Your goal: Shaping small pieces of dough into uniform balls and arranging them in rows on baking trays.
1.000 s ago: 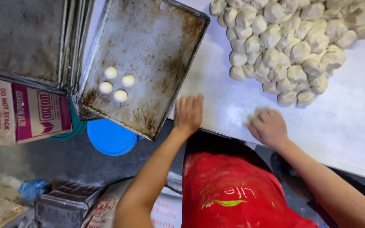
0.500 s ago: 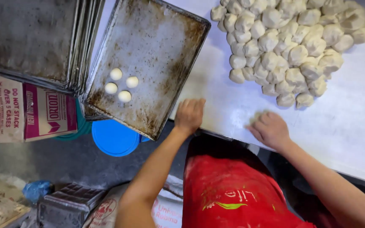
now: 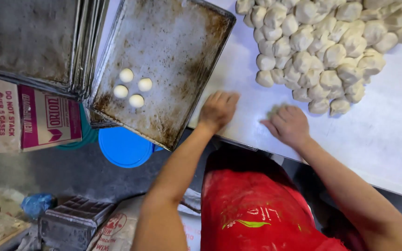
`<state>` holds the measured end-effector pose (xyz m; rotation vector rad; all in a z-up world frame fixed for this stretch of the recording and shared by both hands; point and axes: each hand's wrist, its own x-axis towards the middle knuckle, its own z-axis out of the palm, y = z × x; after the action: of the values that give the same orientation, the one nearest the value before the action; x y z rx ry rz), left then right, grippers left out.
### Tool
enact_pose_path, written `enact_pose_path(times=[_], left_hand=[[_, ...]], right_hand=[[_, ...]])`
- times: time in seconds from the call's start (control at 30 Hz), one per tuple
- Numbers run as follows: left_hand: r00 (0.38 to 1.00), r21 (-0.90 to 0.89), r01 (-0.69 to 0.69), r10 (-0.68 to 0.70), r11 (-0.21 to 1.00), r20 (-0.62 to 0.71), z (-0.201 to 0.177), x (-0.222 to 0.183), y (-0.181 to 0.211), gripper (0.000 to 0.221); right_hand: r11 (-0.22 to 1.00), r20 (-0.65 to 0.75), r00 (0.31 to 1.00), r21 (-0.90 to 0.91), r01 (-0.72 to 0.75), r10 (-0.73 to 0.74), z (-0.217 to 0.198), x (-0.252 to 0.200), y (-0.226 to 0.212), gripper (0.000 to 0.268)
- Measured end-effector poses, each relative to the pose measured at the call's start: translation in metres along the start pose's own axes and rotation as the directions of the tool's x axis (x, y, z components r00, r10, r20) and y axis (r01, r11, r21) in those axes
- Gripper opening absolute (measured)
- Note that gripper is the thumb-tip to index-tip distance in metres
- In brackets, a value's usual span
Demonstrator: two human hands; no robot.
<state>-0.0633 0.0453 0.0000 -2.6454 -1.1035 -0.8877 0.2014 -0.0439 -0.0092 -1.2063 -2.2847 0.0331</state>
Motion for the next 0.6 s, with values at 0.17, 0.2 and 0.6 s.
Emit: enact_pose_path(times=[0.17, 0.2, 0.6], left_hand=[[0.970, 0.050, 0.232, -0.227, 0.972, -0.089, 0.013, 0.012, 0.027, 0.009], [0.970, 0.052, 0.229, -0.223, 0.972, -0.102, -0.001, 0.001, 0.023, 0.009], [0.973, 0.074, 0.200, -0.188, 0.977, -0.137, 0.011, -0.001, 0.027, 0.011]], right_hand=[[0.995, -0.037, 0.995, 0.016, -0.097, 0.098, 0.003, 0.035, -0.023, 0.043], [0.996, -0.045, 0.995, 0.008, -0.089, 0.089, -0.008, 0.020, -0.026, 0.043], [0.995, -0.030, 0.995, 0.028, -0.092, 0.092, -0.010, 0.021, -0.023, 0.037]])
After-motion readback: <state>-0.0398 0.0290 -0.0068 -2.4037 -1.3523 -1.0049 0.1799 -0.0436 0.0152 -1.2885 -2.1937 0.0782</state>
